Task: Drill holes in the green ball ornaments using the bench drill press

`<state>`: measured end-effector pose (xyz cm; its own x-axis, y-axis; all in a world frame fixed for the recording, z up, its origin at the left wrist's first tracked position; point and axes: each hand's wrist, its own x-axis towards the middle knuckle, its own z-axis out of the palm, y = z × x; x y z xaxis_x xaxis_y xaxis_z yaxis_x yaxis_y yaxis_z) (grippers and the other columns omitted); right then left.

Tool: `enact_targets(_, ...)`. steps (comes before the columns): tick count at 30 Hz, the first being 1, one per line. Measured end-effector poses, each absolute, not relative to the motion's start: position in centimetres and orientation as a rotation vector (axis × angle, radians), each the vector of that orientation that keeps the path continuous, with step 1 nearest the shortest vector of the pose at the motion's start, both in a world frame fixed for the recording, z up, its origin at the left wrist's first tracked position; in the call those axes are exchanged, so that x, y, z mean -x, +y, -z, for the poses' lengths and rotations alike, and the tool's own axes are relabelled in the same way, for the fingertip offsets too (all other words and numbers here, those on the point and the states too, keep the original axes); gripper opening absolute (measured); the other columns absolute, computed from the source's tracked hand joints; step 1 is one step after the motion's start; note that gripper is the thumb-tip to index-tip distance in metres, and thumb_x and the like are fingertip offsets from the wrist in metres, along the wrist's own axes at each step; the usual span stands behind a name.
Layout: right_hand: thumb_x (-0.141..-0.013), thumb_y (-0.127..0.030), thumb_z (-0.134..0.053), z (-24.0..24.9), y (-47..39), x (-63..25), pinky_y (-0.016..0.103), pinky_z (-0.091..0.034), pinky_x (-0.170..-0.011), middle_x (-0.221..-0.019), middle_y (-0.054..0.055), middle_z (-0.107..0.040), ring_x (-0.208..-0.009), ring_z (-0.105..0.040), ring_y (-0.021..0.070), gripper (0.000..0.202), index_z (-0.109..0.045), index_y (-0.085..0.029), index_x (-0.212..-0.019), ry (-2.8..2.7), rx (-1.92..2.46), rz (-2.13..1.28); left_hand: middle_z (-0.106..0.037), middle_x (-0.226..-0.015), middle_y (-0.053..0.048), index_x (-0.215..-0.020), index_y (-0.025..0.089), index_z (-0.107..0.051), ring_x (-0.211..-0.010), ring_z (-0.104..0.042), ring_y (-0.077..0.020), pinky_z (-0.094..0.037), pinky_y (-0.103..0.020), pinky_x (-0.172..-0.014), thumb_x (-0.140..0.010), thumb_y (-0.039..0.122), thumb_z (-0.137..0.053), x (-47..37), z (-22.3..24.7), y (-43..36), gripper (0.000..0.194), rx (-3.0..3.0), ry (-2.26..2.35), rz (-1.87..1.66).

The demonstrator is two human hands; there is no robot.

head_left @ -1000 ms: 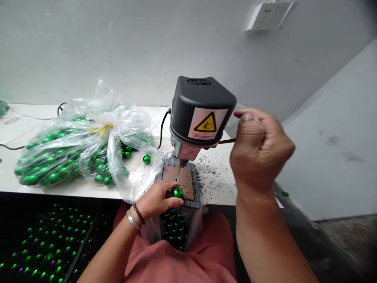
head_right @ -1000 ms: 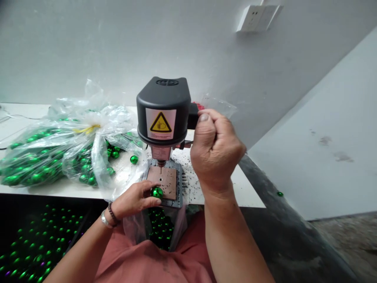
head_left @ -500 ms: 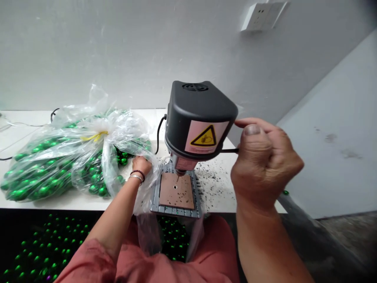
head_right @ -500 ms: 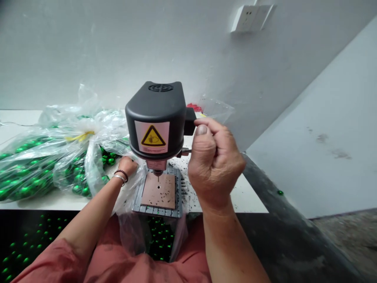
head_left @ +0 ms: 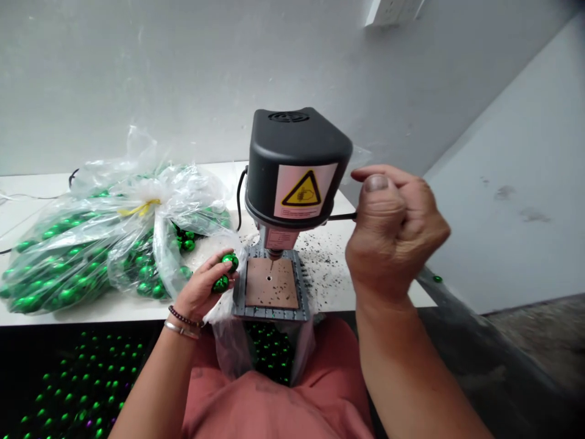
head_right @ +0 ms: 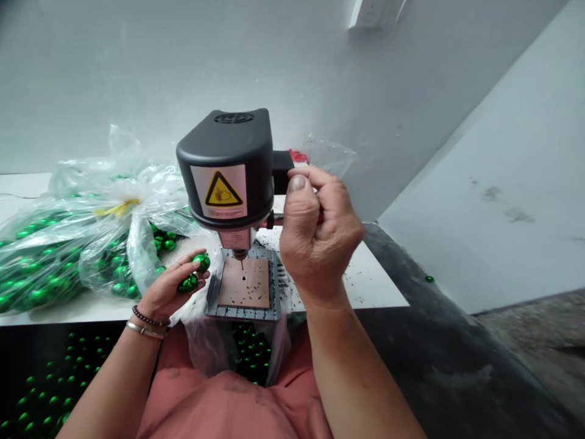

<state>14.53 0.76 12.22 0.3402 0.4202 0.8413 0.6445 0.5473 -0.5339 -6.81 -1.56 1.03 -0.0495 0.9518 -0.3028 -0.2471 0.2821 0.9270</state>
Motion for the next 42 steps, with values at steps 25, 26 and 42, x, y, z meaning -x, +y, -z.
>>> enact_targets(25, -0.088, -0.027, -0.04, -11.9, 0.6, -15.1, 0.015, -0.042, -0.054, -0.066, -0.005, -0.052, -0.053, -0.048, -0.0006, 0.021, -0.057, -0.016, -0.083, -1.343, 0.939, 0.156, -0.067, -0.104, -0.008, -0.119, 0.019, -0.053, -0.094, -0.063, -0.0234, -0.047, -0.033, -0.081, -0.077, 0.033, -0.057, 0.7, 0.1, -0.9, 0.045, -1.933, 1.838, -0.483)
enact_targets(26, -0.088, -0.027, -0.041, -11.9, 0.6, -15.1, 0.014, -0.042, -0.054, -0.067, -0.005, -0.053, -0.054, -0.049, -0.0008, 0.021, -0.057, -0.016, -0.083, -1.341, 0.943, 0.158, -0.068, -0.099, -0.007, -0.117, 0.019, -0.054, -0.089, -0.064, -0.0229, -0.048, -0.032, -0.078, -0.075, 0.034, -0.058, 0.6, 0.1, -0.8, 0.044, -1.923, 1.846, -0.478)
enact_targets(42, -0.085, -0.022, -0.045, -9.6, -0.2, -15.9, 0.021, -0.049, -0.066, -0.087, -0.001, -0.065, -0.071, -0.059, 0.0055, 0.02, -0.059, -0.02, -0.1, -1.408, 0.945, 0.379, -0.064, -0.114, -0.008, -0.107, 0.019, -0.065, -0.106, -0.058, -0.0211, -0.043, -0.032, -0.095, -0.073, 0.034, -0.064, 0.7, 1.1, 0.5, 0.037, -1.978, 1.741, -0.542)
